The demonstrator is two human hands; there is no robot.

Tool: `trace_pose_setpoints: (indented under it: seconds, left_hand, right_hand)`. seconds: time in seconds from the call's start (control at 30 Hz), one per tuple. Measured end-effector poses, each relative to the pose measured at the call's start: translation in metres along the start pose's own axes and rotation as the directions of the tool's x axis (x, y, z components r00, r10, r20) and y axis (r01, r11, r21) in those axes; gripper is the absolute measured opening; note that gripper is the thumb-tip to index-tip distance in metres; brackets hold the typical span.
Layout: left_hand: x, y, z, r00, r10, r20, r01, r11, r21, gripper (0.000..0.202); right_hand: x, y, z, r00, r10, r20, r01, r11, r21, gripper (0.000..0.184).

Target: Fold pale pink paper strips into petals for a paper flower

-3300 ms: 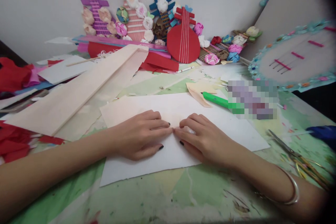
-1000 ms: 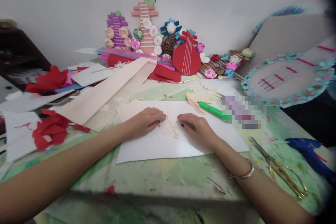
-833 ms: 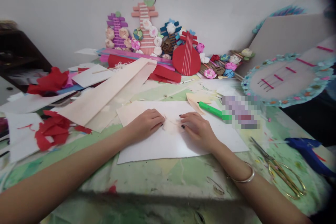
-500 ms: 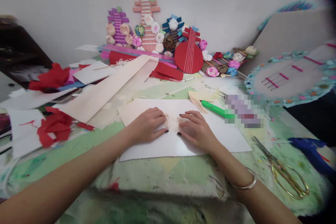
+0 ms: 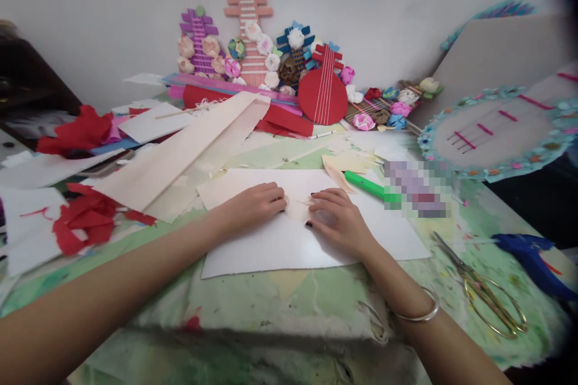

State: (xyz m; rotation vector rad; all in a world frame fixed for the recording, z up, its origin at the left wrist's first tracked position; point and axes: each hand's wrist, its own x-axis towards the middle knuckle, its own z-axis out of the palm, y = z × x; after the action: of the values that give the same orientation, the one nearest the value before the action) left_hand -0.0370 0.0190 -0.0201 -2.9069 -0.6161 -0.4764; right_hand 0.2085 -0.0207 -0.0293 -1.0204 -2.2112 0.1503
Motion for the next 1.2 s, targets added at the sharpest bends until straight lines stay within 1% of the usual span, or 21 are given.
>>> trace_pose_setpoints:
  seconds: [0.1,0.17,0.27,0.33,0.43,0.53,0.67,0.83,0.9,0.97,1.03,1.1,1.13,1.2]
  left_hand:
    - [0.0,-0.003,0.001,0.997,-0.065,-0.047,0.059,0.989,-0.132,0.021]
    - [0.001,-0.003,0.001,0.988,-0.128,-0.081,0.108,0.97,-0.216,0.021]
    - [0.003,-0.001,0.0,0.976,-0.191,-0.107,0.157,0.95,-0.269,0.02]
    - [0.005,0.001,-0.001,0.968,-0.222,-0.116,0.18,0.939,-0.293,0.02]
    - [0.008,0.005,-0.002,0.955,-0.276,-0.112,0.221,0.908,-0.356,0.018]
    - [0.011,0.01,-0.003,0.941,-0.326,-0.092,0.26,0.871,-0.417,0.016]
    - [0.015,0.017,-0.004,0.923,-0.375,-0.083,0.304,0.845,-0.439,0.015]
    - [0.016,0.018,-0.007,0.91,-0.41,-0.063,0.34,0.824,-0.454,0.014]
    - [0.014,0.017,-0.007,0.914,-0.402,-0.06,0.336,0.829,-0.447,0.014]
    - [0.012,0.016,-0.007,0.932,-0.355,-0.071,0.3,0.867,-0.398,0.017]
    - [0.008,0.015,-0.007,0.961,-0.256,-0.11,0.215,0.932,-0.292,0.022]
    - [0.004,0.015,-0.006,0.979,-0.148,-0.141,0.125,0.979,-0.161,0.023]
    - [0.002,0.016,-0.005,0.982,-0.108,-0.152,0.092,0.99,-0.108,0.022]
    - [-0.001,0.017,-0.003,0.983,-0.067,-0.17,0.06,0.997,-0.042,0.023]
  right_hand:
    - [-0.001,0.0,0.0,1.0,0.001,-0.002,-0.001,1.0,-0.005,0.017]
    - [-0.002,0.0,0.0,1.0,-0.005,-0.019,0.005,1.0,-0.018,0.021]
    - [-0.002,-0.001,0.0,0.999,-0.03,-0.041,0.027,0.997,-0.075,0.032]
    - [-0.003,-0.003,0.001,0.998,-0.044,-0.04,0.038,0.991,-0.131,0.036]
    - [-0.003,-0.005,0.003,0.995,-0.072,-0.062,0.058,0.976,-0.208,0.031]
    - [-0.002,-0.01,0.004,0.987,-0.134,-0.083,0.108,0.959,-0.261,0.026]
    - [0.0,-0.016,0.003,0.978,-0.193,-0.076,0.162,0.938,-0.306,0.024]
    - [0.001,-0.017,0.003,0.97,-0.219,-0.11,0.173,0.93,-0.323,0.013]
    - [0.001,-0.015,0.003,0.968,-0.203,-0.146,0.152,0.941,-0.303,0.013]
    - [0.0,-0.012,0.003,0.967,-0.189,-0.172,0.138,0.953,-0.271,0.013]
    - [0.0,-0.01,0.003,0.97,-0.175,-0.168,0.136,0.965,-0.222,0.013]
    - [0.0,-0.008,0.002,0.978,-0.141,-0.152,0.119,0.982,-0.147,0.014]
    - [0.0,-0.007,0.002,0.983,-0.115,-0.144,0.101,0.99,-0.102,0.014]
    - [0.001,-0.006,0.001,0.989,-0.046,-0.141,0.044,0.999,-0.013,0.014]
